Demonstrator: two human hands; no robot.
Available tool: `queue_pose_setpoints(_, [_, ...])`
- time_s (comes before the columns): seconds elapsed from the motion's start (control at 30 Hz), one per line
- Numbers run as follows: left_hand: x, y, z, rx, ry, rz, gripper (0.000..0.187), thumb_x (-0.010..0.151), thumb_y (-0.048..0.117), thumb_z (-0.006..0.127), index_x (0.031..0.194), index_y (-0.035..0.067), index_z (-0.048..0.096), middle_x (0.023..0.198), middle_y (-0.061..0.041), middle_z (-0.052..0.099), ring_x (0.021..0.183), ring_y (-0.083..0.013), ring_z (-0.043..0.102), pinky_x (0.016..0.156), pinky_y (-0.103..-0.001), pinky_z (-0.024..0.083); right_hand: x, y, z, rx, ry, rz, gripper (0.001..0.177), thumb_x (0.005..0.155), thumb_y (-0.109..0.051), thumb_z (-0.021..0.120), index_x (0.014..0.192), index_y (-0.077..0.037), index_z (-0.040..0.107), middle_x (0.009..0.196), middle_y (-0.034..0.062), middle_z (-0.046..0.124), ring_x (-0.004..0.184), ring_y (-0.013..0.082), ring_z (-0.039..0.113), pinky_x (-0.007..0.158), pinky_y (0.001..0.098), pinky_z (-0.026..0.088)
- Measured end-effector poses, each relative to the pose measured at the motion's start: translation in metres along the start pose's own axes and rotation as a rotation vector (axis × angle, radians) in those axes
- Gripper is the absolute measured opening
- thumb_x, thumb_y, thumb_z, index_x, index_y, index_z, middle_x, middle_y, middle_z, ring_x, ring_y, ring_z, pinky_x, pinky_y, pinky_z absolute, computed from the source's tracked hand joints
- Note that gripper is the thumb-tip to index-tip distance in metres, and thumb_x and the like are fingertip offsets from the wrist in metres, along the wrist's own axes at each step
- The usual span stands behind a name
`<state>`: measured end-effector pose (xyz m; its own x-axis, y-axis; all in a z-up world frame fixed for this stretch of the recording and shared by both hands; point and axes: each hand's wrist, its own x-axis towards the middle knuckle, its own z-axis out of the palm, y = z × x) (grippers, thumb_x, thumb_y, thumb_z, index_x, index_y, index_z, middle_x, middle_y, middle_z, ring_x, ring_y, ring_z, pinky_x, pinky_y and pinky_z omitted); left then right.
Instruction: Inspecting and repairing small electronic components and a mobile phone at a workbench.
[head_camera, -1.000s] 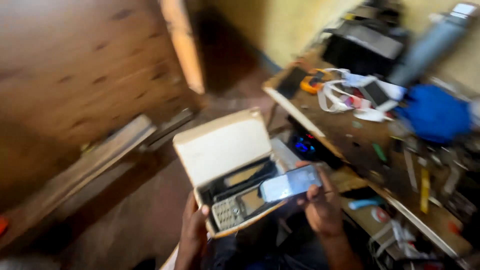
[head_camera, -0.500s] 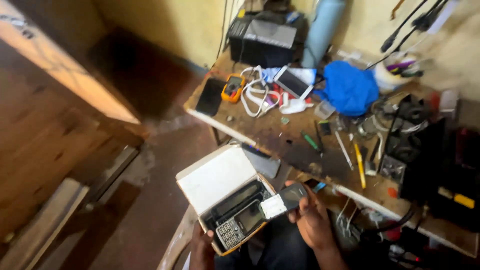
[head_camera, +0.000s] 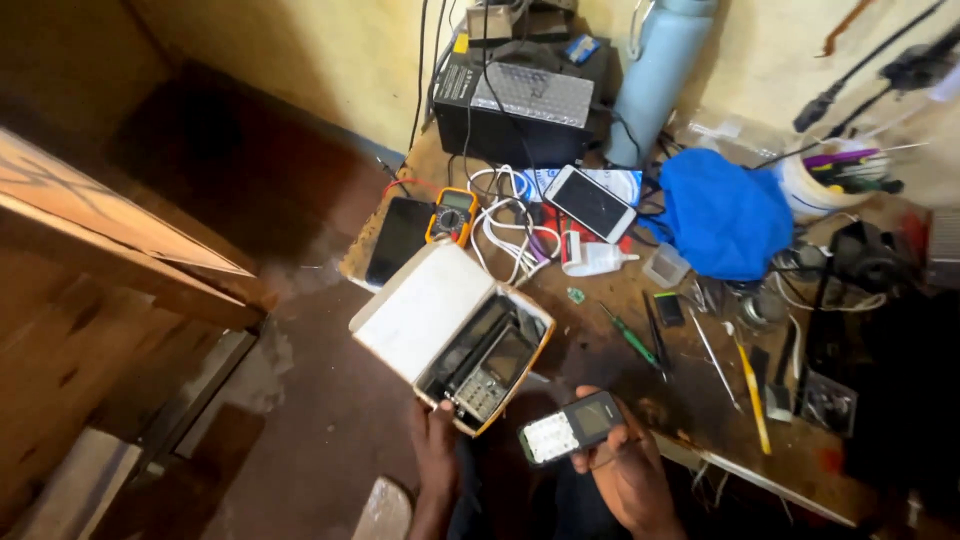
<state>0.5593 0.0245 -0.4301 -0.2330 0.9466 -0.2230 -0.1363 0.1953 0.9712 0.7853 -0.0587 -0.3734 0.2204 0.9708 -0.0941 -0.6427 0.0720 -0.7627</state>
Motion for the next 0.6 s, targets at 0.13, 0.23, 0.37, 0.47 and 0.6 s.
queue_pose_setpoints(0.13, [0.018,-0.009,0.028,-0.089,0.004,-0.129,0.036,0.097,0.027,0.062,0.127,0.008,0.066,0.114,-0.012,0.076,0.104,-0.0222,0.071,0.091,-0.038,0.056,0.017,0.000,-0.003,-0.011,0.028,0.058,0.087,0.088,-0.051,0.085,0.146,0.007,0.056,0.090,0.0130,0.069,0.063,0.0201,0.062,0.055,0.0336,0.049])
queue_pose_setpoints(0.23, [0.024,-0.009,0.050,-0.175,0.001,-0.166,0.029,0.099,0.028,0.062,0.120,0.008,0.061,0.103,-0.010,0.068,0.089,-0.0193,0.065,0.078,-0.036,0.054,0.023,-0.013,0.007,-0.046,0.027,-0.011,0.088,0.088,-0.052,0.084,0.146,0.009,0.056,0.085,0.0126,0.068,0.061,0.0200,0.060,0.054,0.0339,0.046])
queue_pose_setpoints(0.37, [0.028,0.003,0.065,-0.375,-0.100,-0.201,0.057,0.097,0.031,0.061,0.149,0.009,0.050,0.139,-0.014,0.062,0.121,-0.0287,0.067,0.091,-0.045,0.062,0.013,-0.023,0.006,-0.054,0.118,-0.026,0.083,0.088,-0.048,0.082,0.144,0.009,0.059,0.096,0.0154,0.063,0.064,0.0232,0.055,0.053,0.0365,0.045])
queue_pose_setpoints(0.47, [0.030,0.002,0.059,-0.206,-0.050,-0.129,0.069,0.097,0.037,0.060,0.157,0.008,0.046,0.152,-0.013,0.058,0.136,-0.0218,0.057,0.110,-0.038,0.050,-0.007,-0.028,0.020,-0.069,0.073,-0.086,0.062,0.101,-0.037,0.068,0.142,0.008,0.056,0.087,0.0163,0.062,0.063,0.0241,0.058,0.057,0.0342,0.045])
queue_pose_setpoints(0.6, [-0.018,0.027,0.035,-0.242,0.033,-0.435,0.054,0.097,0.054,0.061,0.127,0.010,0.069,0.105,-0.008,0.069,0.095,-0.0177,0.068,0.085,-0.033,0.055,-0.042,-0.036,0.029,-0.112,0.173,-0.083,0.056,0.100,-0.034,0.066,0.138,0.006,0.060,0.095,0.0174,0.061,0.063,0.0265,0.056,0.055,0.0357,0.044])
